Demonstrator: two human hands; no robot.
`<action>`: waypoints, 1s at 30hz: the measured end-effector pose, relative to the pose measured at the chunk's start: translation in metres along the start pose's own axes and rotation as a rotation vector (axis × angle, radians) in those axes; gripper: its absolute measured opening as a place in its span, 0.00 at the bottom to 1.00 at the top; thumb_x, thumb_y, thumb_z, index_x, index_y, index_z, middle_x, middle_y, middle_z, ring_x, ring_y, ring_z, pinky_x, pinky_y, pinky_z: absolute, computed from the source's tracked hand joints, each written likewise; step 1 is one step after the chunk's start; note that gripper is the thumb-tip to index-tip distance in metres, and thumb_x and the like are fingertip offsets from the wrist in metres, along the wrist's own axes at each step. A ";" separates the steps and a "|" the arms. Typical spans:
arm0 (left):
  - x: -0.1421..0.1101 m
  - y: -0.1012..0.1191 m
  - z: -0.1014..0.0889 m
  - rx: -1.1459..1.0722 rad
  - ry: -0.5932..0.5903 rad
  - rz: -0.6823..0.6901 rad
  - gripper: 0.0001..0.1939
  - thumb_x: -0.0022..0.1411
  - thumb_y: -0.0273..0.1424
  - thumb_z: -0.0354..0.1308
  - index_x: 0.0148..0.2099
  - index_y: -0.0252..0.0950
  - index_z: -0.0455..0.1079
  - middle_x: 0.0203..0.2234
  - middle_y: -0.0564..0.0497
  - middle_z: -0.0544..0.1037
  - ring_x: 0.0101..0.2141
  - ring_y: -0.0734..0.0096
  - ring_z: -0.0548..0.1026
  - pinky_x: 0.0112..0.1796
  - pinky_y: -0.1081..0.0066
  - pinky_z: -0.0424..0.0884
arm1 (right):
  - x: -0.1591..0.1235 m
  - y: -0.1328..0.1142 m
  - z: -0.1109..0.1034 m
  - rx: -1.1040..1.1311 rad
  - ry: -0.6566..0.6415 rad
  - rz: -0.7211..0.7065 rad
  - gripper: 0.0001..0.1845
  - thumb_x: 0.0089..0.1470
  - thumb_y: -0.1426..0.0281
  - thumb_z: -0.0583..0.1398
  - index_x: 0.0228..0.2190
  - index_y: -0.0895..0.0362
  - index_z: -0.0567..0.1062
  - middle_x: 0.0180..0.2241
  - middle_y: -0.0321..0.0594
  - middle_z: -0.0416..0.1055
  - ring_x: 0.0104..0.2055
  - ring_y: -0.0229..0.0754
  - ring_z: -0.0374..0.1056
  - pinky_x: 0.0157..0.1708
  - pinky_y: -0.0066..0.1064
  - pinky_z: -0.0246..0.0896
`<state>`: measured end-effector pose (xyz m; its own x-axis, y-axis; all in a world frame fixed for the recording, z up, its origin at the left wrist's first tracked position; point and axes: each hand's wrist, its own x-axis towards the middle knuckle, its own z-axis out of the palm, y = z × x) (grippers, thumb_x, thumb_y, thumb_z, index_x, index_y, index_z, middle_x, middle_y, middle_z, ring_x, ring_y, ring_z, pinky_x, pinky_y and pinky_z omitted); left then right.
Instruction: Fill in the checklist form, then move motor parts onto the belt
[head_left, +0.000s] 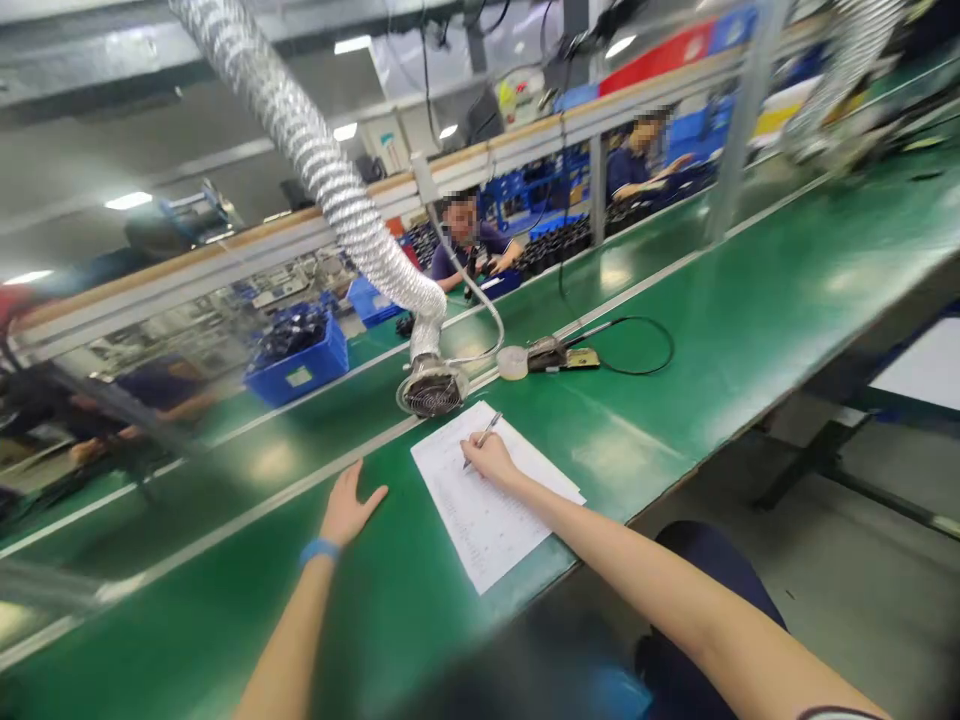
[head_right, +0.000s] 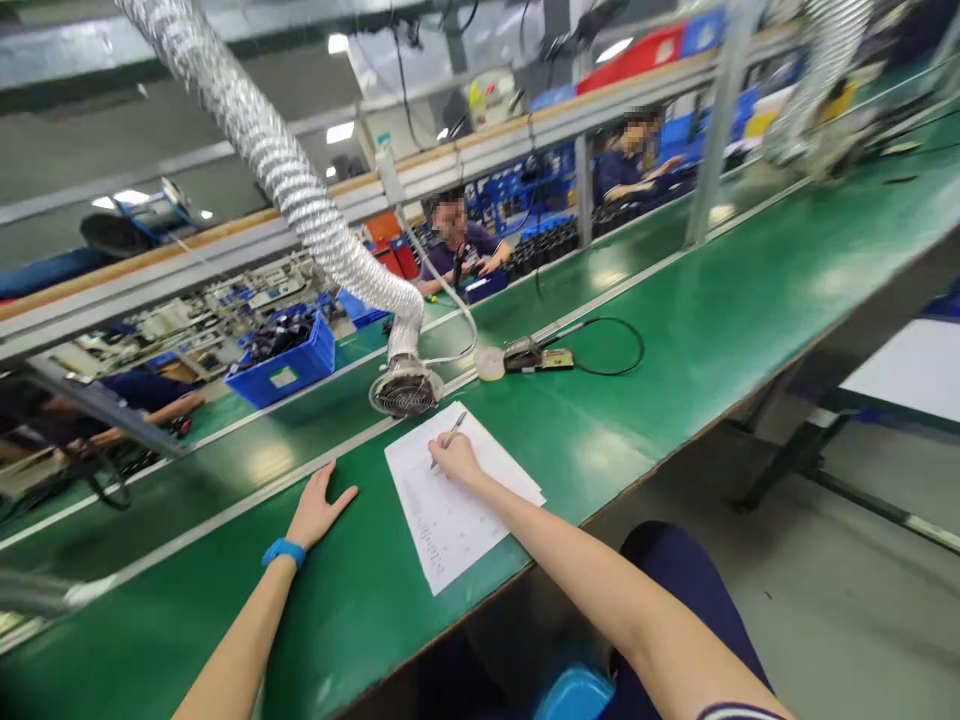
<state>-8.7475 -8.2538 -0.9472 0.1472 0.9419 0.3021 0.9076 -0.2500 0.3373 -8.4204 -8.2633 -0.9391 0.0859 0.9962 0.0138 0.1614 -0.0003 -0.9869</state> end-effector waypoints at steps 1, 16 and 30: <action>0.001 -0.001 0.000 0.011 0.002 -0.001 0.43 0.61 0.56 0.51 0.69 0.35 0.51 0.64 0.38 0.61 0.64 0.50 0.60 0.64 0.52 0.56 | 0.001 0.002 -0.001 0.016 -0.002 0.003 0.17 0.63 0.61 0.59 0.29 0.61 0.71 0.21 0.28 0.64 0.18 0.28 0.58 0.18 0.21 0.57; -0.005 0.001 0.001 0.031 0.024 -0.028 0.38 0.65 0.53 0.48 0.68 0.34 0.55 0.63 0.40 0.64 0.63 0.54 0.62 0.64 0.54 0.56 | -0.003 -0.007 -0.001 0.090 0.117 -0.170 0.24 0.61 0.60 0.60 0.18 0.58 0.64 0.17 0.27 0.60 0.21 0.32 0.59 0.25 0.26 0.58; -0.003 0.026 0.000 -0.075 0.215 -0.075 0.28 0.63 0.50 0.53 0.57 0.39 0.68 0.55 0.42 0.72 0.56 0.48 0.71 0.53 0.47 0.72 | -0.032 -0.022 0.001 -0.016 0.020 -0.321 0.21 0.54 0.65 0.54 0.15 0.55 0.53 0.15 0.29 0.52 0.19 0.34 0.49 0.25 0.29 0.47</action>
<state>-8.7246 -8.2629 -0.9400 -0.0143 0.8911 0.4536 0.8800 -0.2042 0.4289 -8.4273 -8.2952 -0.9177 0.0474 0.9437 0.3275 0.1987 0.3124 -0.9289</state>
